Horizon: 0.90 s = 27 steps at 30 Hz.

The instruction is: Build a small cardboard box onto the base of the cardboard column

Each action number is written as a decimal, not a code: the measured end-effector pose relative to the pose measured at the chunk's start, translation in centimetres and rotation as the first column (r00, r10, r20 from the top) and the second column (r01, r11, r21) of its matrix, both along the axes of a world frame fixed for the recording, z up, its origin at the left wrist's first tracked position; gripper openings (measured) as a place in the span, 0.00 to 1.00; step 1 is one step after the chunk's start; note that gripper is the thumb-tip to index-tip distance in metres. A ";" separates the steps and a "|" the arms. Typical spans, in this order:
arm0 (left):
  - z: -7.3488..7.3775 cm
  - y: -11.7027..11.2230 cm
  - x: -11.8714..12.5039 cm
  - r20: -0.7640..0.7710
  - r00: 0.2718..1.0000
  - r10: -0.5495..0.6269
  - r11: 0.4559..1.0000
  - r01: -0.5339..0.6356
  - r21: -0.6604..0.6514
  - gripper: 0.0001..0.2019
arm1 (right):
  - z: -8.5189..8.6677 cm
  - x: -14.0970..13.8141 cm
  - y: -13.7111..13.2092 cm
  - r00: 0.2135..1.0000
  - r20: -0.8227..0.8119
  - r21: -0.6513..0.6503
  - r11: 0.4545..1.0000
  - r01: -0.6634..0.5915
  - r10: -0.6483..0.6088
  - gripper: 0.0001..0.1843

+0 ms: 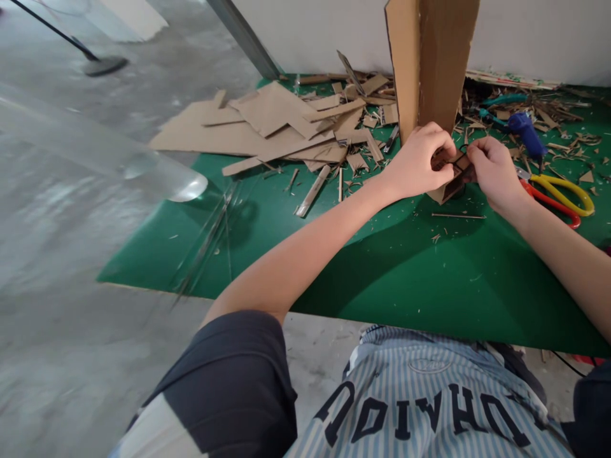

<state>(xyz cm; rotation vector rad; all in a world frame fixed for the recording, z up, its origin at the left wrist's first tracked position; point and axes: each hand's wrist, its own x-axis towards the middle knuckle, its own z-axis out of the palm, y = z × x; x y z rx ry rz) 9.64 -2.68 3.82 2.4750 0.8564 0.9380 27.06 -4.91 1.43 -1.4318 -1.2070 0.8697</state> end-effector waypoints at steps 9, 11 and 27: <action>-0.5 0.4 0.2 0.004 1.000 0.004 1.000 -0.004 0.002 0.05 | -1.0 0.4 0.4 0.998 0.069 0.052 0.999 0.003 -0.007 0.05; -0.5 0.4 0.2 0.018 1.000 0.004 1.000 -0.004 0.001 0.06 | -1.2 0.5 0.5 0.997 0.077 0.060 0.998 0.005 -0.009 0.05; -1.7 0.0 0.8 0.063 0.997 -0.035 0.999 0.033 0.034 0.08 | -0.2 -0.4 -0.2 0.996 0.067 -0.043 0.997 0.064 -0.061 0.12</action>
